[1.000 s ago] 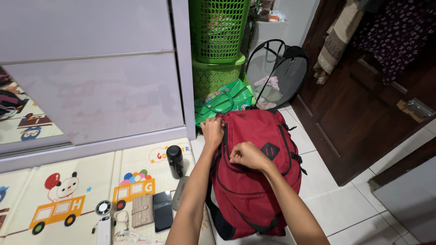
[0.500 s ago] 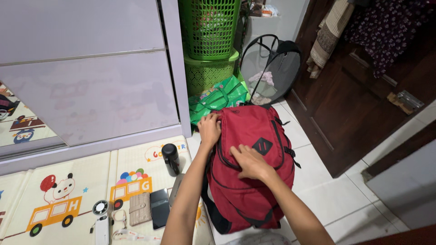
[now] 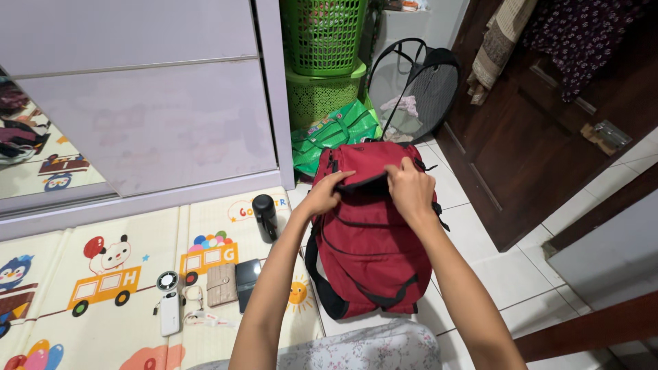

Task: The person sits on the bedroom floor and packs a red backpack. They place a clear pouch inside, zip and buckle the compartments, then put a phone, a wallet and a water bottle into the bag, and finally handle a small white handheld device with its cable.

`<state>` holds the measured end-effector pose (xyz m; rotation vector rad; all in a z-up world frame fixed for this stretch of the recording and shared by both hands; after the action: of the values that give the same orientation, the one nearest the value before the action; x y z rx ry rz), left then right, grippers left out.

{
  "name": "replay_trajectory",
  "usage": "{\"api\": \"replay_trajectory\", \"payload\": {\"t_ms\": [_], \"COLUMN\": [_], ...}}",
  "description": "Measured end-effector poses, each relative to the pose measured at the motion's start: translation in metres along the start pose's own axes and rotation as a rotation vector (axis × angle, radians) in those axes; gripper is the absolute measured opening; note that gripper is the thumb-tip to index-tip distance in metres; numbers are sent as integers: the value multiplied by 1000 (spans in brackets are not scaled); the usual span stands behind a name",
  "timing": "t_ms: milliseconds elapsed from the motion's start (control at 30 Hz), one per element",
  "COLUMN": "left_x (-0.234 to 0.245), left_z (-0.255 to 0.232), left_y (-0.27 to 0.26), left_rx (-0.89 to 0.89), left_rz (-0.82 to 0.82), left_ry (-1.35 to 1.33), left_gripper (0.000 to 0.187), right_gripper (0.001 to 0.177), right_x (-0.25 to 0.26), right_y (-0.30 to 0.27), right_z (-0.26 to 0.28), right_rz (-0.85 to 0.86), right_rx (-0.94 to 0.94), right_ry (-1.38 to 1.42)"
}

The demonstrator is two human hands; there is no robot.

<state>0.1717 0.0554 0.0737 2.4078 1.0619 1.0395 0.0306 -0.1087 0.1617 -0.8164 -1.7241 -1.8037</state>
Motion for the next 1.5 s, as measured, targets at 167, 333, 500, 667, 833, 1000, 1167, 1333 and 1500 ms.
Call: {"api": "replay_trajectory", "payload": {"t_ms": [167, 333, 500, 667, 833, 1000, 1167, 1333, 1500], "left_x": [3, 12, 6, 2, -8, -12, -24, -49, -57], "left_z": [9, 25, 51, 90, 126, 123, 68, 56, 95], "left_y": [19, 57, 90, 111, 116, 110, 104, 80, 77], "left_rx": [373, 350, 442, 431, 480, 492, 148, 52, 396], "left_rz": [-95, -429, -492, -559, -603, -616, -499, -191, 28], "left_ry": [5, 122, 178, 142, 137, 311, 702, 965, 869], "left_gripper": [38, 47, 46, 45, 41, 51, 37, 48, 58], "right_gripper": [27, 26, 33, 46, 54, 54, 62, 68, 67], "right_x": [-5, -8, -35, -79, -134, -200, -229, -216, -183], "right_y": [12, -19, -28, -4, 23, 29, 20, 23, 20], "right_z": [-3, -7, -17, -43, -81, -123, -134, -121, -86], "right_rz": [-177, -337, -349, -187, 70, 462, 593, 627, 479], "right_rx": [-31, 263, 462, 364, 233, 50, -9, -21, -57], "right_ry": [204, 151, -128, -229, 13, 252, 235, 236, -8]}}
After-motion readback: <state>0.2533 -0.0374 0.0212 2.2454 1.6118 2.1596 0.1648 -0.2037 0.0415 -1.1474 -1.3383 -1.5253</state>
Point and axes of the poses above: each hand's wrist, its own y-axis towards the middle knuckle, its own x-axis out of the back of the hand, z = x × y, the point moved 5 cm from there along y, towards the middle knuckle, and after that the axes turned 2 degrees about x, right-handed, at the moved point
